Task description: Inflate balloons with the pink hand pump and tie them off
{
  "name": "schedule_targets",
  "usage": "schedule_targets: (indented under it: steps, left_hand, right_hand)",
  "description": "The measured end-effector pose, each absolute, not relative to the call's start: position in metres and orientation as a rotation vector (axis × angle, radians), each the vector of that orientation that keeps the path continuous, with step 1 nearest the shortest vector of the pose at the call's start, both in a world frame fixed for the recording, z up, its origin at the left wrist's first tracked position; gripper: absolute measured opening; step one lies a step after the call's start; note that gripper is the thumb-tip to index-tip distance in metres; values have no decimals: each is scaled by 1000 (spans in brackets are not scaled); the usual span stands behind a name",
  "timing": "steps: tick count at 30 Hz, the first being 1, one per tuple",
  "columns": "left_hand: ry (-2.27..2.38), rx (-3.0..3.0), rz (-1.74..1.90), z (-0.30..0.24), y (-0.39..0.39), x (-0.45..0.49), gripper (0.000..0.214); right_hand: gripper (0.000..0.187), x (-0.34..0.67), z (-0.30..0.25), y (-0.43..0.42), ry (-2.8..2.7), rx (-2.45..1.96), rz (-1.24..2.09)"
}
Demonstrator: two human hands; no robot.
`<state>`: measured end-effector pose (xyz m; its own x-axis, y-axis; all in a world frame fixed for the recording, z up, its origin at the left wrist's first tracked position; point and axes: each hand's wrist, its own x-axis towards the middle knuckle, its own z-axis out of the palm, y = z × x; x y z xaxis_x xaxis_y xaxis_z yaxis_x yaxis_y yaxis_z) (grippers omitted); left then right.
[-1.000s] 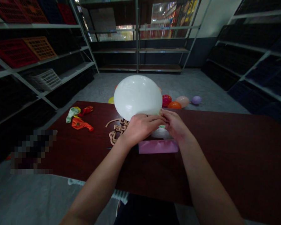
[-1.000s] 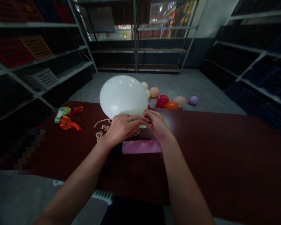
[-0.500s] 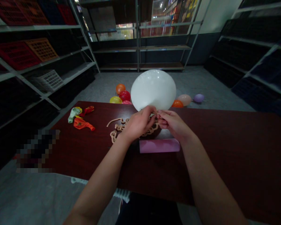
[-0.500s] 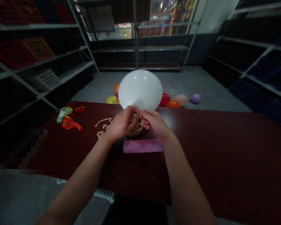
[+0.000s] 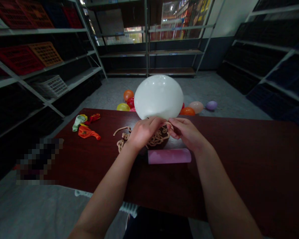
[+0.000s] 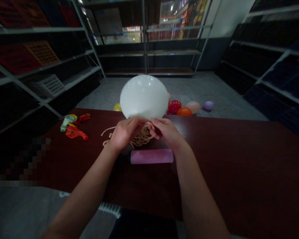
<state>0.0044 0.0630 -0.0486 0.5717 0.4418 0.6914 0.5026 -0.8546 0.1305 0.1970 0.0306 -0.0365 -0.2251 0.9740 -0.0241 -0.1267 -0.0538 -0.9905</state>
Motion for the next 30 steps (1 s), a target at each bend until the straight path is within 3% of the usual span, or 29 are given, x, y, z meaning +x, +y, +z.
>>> schedule_targets:
  steps: [9,18,30]
  left_hand:
    - [-1050,-2892,-1781,-46,60,14,19]
    - [-930,-3130,-1836,-34,61,6,19]
    - [-1363,-2796,-2181,-43,64,20,30]
  right_hand:
    - [30,195,-38,32,-1188,-1035,1346]
    - [31,190,-40,32,-1152,-916,1488]
    - [31,168,-42,28,-1249,-966,1349]
